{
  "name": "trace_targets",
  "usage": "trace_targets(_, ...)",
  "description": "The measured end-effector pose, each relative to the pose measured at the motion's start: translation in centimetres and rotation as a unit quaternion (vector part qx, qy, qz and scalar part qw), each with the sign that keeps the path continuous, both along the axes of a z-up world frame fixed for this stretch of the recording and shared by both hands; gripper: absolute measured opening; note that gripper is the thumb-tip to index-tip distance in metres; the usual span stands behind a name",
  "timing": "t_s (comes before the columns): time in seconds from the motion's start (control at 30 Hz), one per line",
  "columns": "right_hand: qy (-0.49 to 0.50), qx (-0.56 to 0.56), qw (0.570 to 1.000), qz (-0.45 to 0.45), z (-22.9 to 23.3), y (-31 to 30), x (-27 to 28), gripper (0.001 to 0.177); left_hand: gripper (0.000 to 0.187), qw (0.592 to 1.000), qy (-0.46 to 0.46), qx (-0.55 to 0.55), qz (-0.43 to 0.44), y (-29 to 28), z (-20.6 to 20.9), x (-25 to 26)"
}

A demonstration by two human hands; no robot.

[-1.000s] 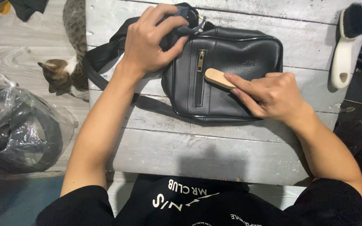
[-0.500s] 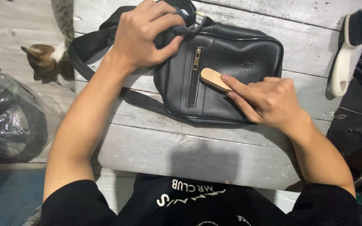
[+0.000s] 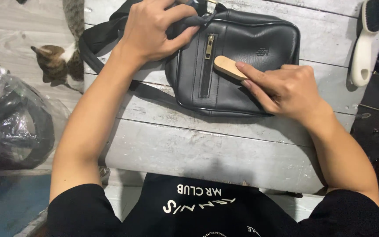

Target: Brushing a black leather bag with a small wooden brush on a workbench

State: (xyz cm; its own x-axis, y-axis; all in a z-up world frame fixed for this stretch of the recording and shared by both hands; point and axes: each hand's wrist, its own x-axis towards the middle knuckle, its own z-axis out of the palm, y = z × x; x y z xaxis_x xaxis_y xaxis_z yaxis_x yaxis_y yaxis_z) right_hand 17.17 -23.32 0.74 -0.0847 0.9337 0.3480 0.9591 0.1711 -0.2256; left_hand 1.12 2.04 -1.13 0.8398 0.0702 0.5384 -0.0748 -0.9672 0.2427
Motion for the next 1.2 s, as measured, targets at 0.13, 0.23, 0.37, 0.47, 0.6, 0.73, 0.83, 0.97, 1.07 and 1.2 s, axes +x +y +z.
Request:
trace_targets(0.13, -0.002, 0.001, 1.0, -0.003, -0.1, -0.2, 0.0, 0.026, 0.014, 1.0, 0.011, 0.007, 0.005, -0.1, -0.2, 0.0)
trace_targets(0.23, -0.006, 0.007, 1.0, -0.001, -0.2, -0.3, 0.0, 0.027, 0.014, 1.0, 0.012, 0.0, 0.004, -0.2, -0.1, -0.1)
trace_targets(0.37, -0.012, 0.001, 1.0, -0.002, -0.2, -0.3, 0.1, 0.027, 0.013, 1.0, 0.003, -0.019, -0.003, -0.1, 0.0, -0.1)
trace_targets(0.47, -0.063, -0.001, 0.998, 0.007, -0.1, -0.5, 0.2, 0.031, 0.013, 1.0, 0.006, -0.019, -0.003, -0.1, 0.0, -0.2)
trace_targets(0.6, -0.127, 0.041, 0.99, 0.04, 0.5, -1.1, 0.6, 0.028, 0.011, 1.0, 0.001, -0.024, 0.004, -0.2, 0.0, -0.2)
trace_targets(0.73, -0.177, 0.041, 0.981, -0.067, 0.1, -2.8, 1.6, 0.03, 0.012, 1.0, -0.005, -0.028, -0.001, -0.2, -0.1, -0.2)
trace_targets(0.83, -0.132, 0.013, 0.991, 0.012, 0.4, -3.1, -0.4, 0.037, 0.012, 1.0, -0.003, -0.029, 0.0, -0.2, 0.0, 0.0)
trace_targets(0.97, -0.057, -0.031, 0.998, 0.001, 1.1, -3.0, 0.8, 0.021, 0.012, 0.999, 0.005, -0.031, 0.008, -0.2, -0.1, -0.1)
trace_targets(1.07, -0.187, 0.033, 0.98, -0.056, -0.6, -3.9, 2.5, 0.031, 0.012, 0.999, 0.005, -0.031, 0.006, -0.3, -0.1, -0.2)
trace_targets(1.2, -0.067, -0.014, 0.993, 0.093, -0.6, -3.7, -0.2, 0.036, 0.014, 1.0, 0.009, -0.021, 0.0, 0.0, -0.5, -0.2)
